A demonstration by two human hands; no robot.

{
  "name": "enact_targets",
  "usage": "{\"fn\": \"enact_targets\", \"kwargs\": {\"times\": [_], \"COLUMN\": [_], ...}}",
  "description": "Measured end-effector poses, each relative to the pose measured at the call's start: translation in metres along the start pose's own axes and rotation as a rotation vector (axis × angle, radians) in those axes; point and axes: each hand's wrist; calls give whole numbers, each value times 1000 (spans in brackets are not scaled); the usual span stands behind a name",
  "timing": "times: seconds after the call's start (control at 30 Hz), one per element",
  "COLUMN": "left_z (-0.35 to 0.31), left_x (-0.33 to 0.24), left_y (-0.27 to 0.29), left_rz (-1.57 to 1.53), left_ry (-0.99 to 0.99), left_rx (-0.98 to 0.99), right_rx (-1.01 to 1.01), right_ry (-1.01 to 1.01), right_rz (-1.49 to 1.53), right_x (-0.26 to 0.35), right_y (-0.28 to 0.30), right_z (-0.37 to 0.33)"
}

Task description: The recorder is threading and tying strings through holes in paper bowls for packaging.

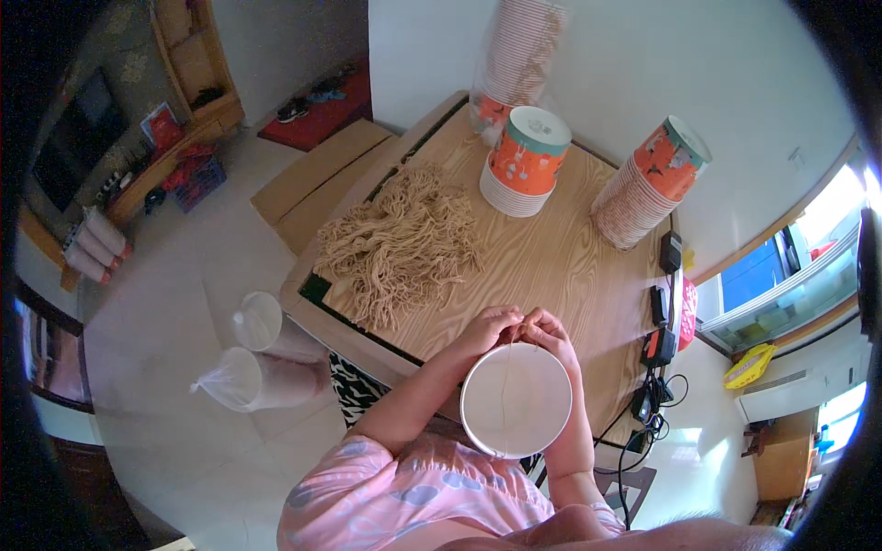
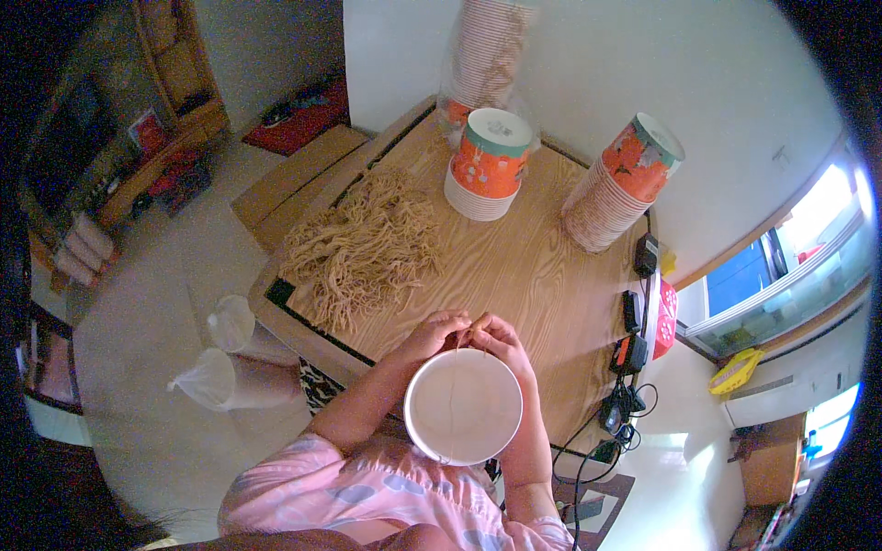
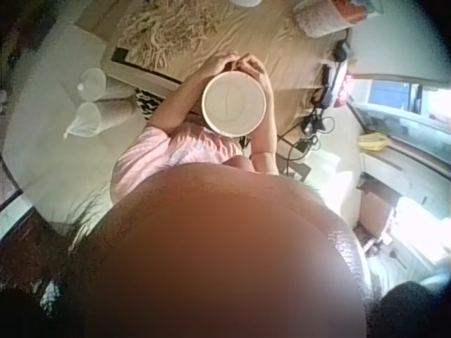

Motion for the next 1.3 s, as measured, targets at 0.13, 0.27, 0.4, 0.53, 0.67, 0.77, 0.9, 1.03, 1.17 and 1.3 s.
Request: {"fn": "enact_targets", "kwargs": {"times": [0.13, 0.27, 0.4, 0.53, 0.67, 0.77, 0.9, 1.03, 1.17, 1.3], "left_z": [-3, -8, -14, -15, -11, -12, -13, -13, -14, -15], "left_x": [-2, -17, -32, -31, -23, -22, -27, -30, -39, -43], "left_y": [-5, -6, -11, -9, -7, -7, -12, -15, -22, -26], "left_rz": [-80, 66, 222, 327, 599, 683, 712, 774, 785, 818], "left_ry": [8, 80, 114, 56, -64, -30, -1, -29, -1, -19], "left_rx": [-21, 26, -16, 34, -85, -94, -99, -120, -135, -164], "right_rx": [-63, -119, -210, -252, -212, -230, -235, -244, -263, -228], "right_ry": [0, -58, -106, -193, -160, -173, -191, -240, -217, -209], "right_rz": [77, 126, 77, -97, -383, -473, -504, -602, -682, -620], "right_x": [-3, 1, 6, 14, 18, 22, 26, 29, 30, 29], "right_y": [-7, -12, -15, -11, -9, -11, -14, -15, -8, -8], "right_z": [1, 0, 1, -4, 0, 1, 1, 1, -1, -3]}}
Point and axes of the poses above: each hand's wrist, its own z-axis towards the middle knuckle, its own y-axis out of the back of the hand, x = y × z, and after that the axes turned 11 degrees about x, right-handed
